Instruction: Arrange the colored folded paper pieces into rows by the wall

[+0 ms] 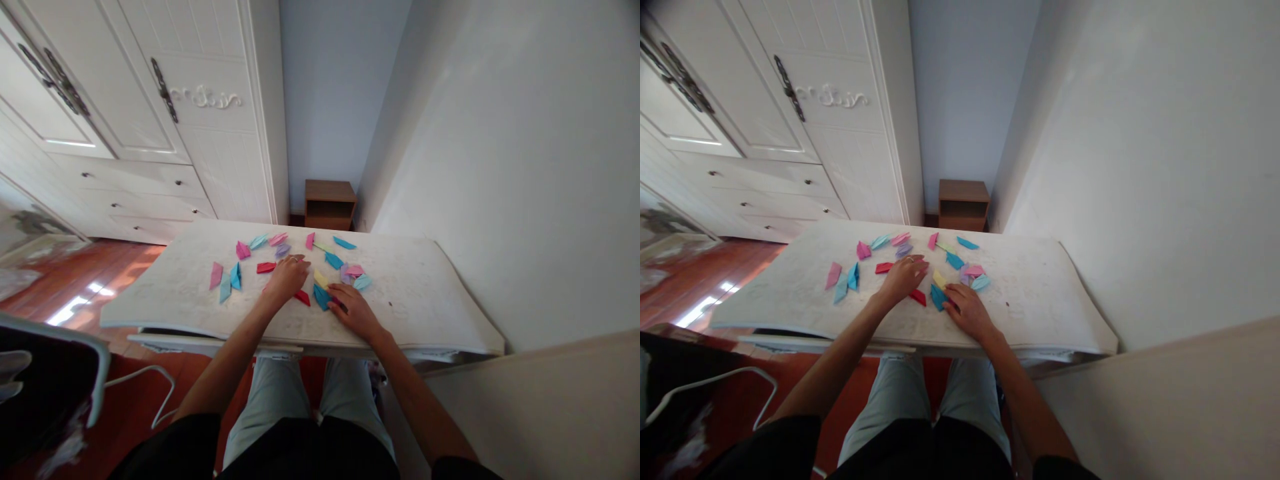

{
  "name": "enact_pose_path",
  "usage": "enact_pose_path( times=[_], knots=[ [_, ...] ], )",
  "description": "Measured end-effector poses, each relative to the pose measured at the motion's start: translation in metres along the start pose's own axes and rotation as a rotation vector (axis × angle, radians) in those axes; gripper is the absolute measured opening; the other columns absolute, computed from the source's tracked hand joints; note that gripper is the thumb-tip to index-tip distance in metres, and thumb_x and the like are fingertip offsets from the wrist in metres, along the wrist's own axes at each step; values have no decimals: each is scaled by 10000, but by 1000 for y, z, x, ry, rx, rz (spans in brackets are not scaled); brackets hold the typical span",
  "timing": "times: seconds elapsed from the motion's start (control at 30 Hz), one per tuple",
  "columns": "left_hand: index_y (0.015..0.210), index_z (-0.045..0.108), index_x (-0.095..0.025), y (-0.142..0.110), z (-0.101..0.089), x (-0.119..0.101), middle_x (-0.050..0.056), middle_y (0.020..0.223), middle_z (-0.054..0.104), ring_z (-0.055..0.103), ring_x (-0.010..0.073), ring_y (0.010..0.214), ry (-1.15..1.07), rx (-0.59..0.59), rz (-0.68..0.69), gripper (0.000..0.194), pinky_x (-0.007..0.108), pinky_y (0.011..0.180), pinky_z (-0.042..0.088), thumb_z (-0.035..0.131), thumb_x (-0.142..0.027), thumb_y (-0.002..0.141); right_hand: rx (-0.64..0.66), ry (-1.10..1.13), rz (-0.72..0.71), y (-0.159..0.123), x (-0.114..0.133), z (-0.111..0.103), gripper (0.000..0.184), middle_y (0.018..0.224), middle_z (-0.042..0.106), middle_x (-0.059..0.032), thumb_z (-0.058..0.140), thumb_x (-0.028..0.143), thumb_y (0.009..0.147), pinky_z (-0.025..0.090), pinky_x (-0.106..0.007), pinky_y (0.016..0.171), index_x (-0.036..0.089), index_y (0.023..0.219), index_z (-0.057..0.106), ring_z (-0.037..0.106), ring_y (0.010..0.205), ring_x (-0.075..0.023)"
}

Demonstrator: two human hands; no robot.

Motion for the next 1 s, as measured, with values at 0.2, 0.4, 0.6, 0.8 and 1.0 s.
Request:
enact_pose_path(
  times=[0.2,0.4,0.6,0.8,1.0],
  knots=[
    [1144,679,-172,-33,0,-35,99,1117,709,645,242,1053,-161,28,97,292,377,945,502,559,-323,924,-17,-4,-20,0,4,-5,311,1211,664,-115,484,241,971,440,-463,1035,186,1241,627,579,1161,-239],
    [1320,549,-190,-73,11,-34,120,1246,651,622,265,1125,-100,3,127,408,434,973,490,538,-305,929,59,-74,3,1,5,4,350,1267,637,-133,521,291,959,413,-490,1058,185,1282,602,555,1204,-273],
    [1361,509,-169,-78,11,-39,153,1318,595,553,278,1230,-69,-48,141,442,454,1023,461,514,-294,938,-61,-74,66,0,-4,-5,379,1330,586,-152,494,309,967,378,-492,1100,160,1303,584,508,1266,-272],
    [1167,660,-197,-75,16,-61,124,1294,618,522,298,1269,-63,-51,226,289,481,1047,443,523,-321,945,-231,-118,160,-10,-18,-32,333,1277,599,-171,486,270,949,409,-483,1062,130,1213,634,512,1216,-283],
    [1057,698,-184,-84,8,-41,132,1275,630,535,290,1258,-77,-109,191,255,492,1062,439,527,-336,944,-244,-170,257,-22,-39,-51,253,1068,675,-119,489,243,931,466,-472,951,194,1062,699,579,1028,-272]
  ],
)
Point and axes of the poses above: each hand's wrist, its own y-axis towards the middle knuckle, its own z-axis out of the palm, x = y × z, the point moved 10 cm from there along y, towards the middle knuckle
